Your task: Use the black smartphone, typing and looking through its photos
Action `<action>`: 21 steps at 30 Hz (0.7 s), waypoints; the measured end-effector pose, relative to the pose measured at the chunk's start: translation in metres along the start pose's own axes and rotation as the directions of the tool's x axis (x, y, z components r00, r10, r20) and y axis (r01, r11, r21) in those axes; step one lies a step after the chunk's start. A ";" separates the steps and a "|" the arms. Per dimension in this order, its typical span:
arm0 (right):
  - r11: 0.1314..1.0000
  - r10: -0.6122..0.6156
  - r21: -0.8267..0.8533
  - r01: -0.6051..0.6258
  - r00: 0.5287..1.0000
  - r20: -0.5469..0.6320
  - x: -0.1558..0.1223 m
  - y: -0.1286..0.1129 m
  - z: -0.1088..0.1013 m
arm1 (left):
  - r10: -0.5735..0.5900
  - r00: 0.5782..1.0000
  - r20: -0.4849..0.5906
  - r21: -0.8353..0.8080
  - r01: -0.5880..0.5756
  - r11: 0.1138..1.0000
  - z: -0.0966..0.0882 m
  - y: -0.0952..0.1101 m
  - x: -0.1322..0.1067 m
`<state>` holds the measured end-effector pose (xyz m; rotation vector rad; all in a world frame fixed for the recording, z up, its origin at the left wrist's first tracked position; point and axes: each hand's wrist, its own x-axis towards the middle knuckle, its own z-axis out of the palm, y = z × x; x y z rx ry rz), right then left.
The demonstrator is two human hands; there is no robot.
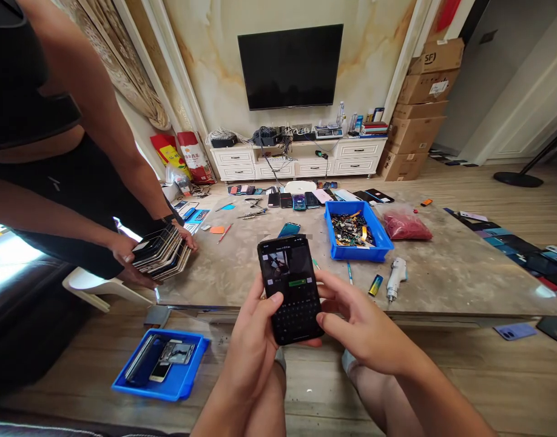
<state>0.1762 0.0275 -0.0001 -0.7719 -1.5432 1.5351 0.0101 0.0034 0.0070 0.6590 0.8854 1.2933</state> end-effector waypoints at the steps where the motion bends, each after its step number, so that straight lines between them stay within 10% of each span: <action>1: 1.000 0.004 0.006 -0.004 1.000 0.005 0.000 0.000 0.000 | 0.002 1.000 -0.005 -0.001 -0.002 1.000 0.000 0.000 0.001; 21: 0.999 0.031 -0.025 -0.031 0.999 -0.009 -0.004 0.003 -0.004 | -0.059 0.985 0.163 -0.064 0.070 0.996 -0.004 -0.001 0.004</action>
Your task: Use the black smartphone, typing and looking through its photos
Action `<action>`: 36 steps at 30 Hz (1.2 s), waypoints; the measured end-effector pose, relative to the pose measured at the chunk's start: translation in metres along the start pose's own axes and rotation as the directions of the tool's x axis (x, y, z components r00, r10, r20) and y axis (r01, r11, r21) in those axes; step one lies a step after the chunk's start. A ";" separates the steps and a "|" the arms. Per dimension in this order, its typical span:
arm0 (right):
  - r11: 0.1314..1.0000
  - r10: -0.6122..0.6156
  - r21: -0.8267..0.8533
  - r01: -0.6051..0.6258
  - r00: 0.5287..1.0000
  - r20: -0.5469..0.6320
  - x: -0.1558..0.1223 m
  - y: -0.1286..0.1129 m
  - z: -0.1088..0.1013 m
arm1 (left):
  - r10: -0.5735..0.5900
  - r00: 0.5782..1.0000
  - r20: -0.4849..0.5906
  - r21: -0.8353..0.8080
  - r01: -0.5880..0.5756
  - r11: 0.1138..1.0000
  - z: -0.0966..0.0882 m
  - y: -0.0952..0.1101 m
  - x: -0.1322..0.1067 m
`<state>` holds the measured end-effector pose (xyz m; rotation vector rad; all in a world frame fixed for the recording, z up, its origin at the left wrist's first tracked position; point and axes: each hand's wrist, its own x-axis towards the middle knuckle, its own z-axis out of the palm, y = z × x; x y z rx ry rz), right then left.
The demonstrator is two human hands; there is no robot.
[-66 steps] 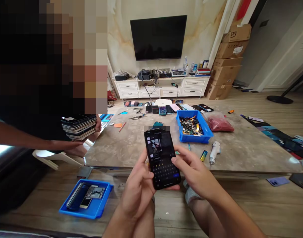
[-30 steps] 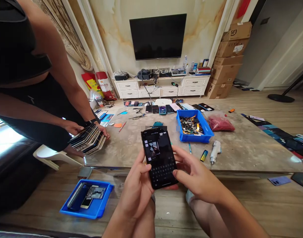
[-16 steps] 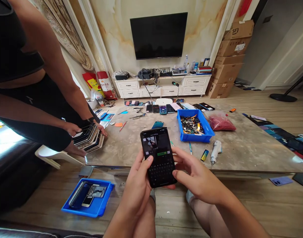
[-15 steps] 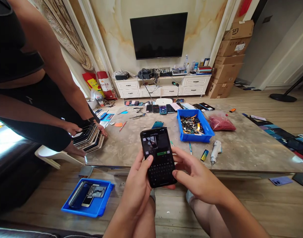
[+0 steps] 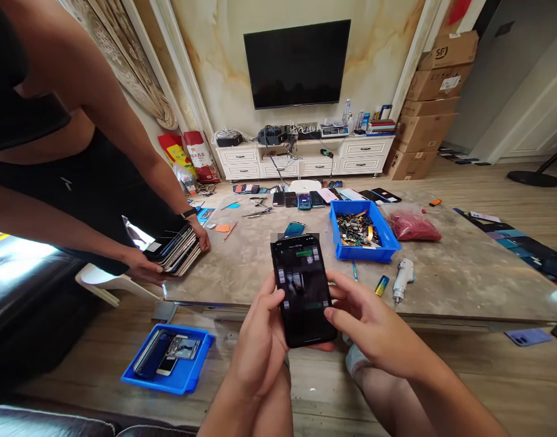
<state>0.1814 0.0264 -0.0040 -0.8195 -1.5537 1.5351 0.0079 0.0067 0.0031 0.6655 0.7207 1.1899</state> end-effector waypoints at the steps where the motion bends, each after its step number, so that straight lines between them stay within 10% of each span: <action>1: 1.000 -0.006 -0.005 0.006 1.000 0.000 0.000 0.000 0.000 | -0.004 1.000 0.004 -0.004 0.004 1.000 0.000 0.000 0.000; 36: 1.000 0.007 -0.018 -0.007 1.000 0.018 0.001 0.000 -0.001 | -0.022 0.998 -0.061 0.006 0.023 1.000 0.001 0.001 -0.003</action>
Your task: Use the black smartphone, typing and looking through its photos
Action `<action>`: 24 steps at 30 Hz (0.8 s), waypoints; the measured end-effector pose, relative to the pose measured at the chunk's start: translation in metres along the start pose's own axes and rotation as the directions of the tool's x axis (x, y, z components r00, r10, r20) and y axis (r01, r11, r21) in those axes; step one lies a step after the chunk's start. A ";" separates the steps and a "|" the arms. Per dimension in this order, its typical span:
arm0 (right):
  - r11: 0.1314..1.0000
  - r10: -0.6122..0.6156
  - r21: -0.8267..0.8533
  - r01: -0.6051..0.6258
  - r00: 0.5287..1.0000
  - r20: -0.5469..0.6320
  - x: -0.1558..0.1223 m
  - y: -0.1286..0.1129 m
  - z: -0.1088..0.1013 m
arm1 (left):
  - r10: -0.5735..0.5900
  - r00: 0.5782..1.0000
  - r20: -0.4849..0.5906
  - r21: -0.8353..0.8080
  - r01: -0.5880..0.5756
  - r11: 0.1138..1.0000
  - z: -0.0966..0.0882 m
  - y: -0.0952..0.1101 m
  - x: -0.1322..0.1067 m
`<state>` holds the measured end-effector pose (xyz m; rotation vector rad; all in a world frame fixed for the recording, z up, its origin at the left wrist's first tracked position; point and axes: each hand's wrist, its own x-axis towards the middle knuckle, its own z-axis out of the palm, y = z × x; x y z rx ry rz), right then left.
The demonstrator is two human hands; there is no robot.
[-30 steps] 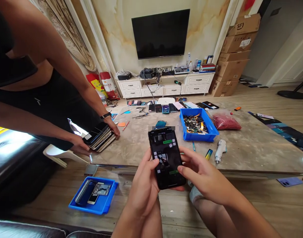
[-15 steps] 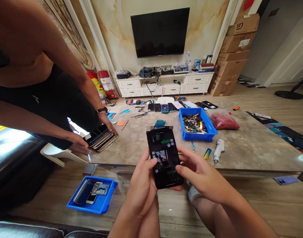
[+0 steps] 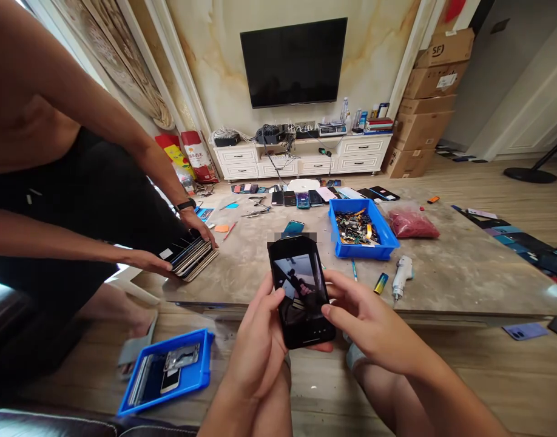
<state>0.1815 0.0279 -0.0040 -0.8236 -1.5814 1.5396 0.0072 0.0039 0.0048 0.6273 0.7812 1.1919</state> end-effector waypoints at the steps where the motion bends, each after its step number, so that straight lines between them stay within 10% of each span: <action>1: 1.000 -0.001 0.005 0.001 1.000 -0.001 0.000 0.000 0.000 | -0.001 1.000 -0.018 0.011 0.002 1.000 0.001 0.000 0.000; 24: 1.000 0.013 0.002 -0.013 0.999 -0.033 -0.001 0.002 -0.001 | -0.005 0.996 0.084 -0.027 0.007 1.000 0.000 0.001 -0.001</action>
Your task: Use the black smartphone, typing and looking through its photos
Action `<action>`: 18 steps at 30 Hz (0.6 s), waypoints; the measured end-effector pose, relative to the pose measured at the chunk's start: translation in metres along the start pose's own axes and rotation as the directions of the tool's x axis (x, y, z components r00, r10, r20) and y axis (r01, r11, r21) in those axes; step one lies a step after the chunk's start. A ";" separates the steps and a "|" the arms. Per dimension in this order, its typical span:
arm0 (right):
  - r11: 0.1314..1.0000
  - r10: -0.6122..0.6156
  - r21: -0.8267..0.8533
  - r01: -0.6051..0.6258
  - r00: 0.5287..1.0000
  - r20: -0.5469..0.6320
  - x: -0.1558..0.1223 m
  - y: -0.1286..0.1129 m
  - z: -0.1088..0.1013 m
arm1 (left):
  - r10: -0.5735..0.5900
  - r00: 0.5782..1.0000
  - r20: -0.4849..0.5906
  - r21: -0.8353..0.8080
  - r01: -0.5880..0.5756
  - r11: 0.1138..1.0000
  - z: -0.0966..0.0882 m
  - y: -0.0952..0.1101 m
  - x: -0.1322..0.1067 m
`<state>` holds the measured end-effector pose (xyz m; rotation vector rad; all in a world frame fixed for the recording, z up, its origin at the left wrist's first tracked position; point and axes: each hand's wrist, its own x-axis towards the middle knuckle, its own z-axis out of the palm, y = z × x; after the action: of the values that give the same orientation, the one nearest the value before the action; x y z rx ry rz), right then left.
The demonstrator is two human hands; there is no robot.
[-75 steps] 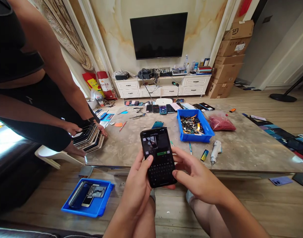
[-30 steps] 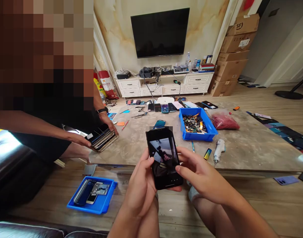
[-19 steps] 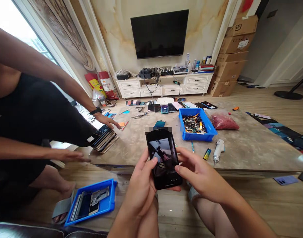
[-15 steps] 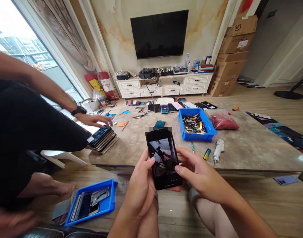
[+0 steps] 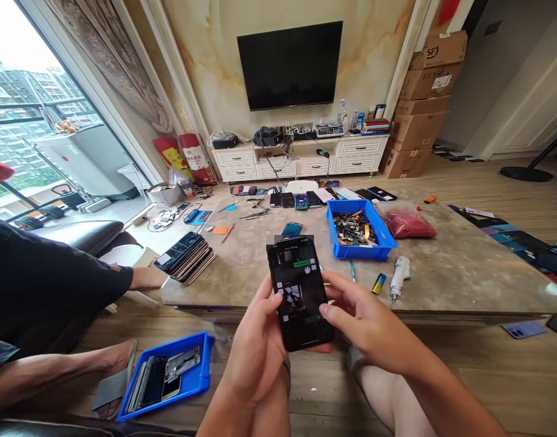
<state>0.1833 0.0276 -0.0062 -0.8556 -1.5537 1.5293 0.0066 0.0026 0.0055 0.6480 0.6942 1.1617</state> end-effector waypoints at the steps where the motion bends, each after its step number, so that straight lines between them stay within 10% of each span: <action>1: 1.000 0.003 -0.009 -0.003 1.000 -0.005 0.001 0.000 0.001 | 0.001 1.000 -0.012 0.005 -0.001 1.000 0.000 0.000 0.000; 18: 0.998 -0.016 -0.056 0.015 1.000 -0.021 0.002 0.000 0.003 | 0.014 1.000 0.004 0.017 -0.014 1.000 -0.001 0.000 0.000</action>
<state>0.1796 0.0282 -0.0059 -0.8871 -1.5907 1.4671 0.0057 0.0025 0.0046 0.6701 0.6976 1.1684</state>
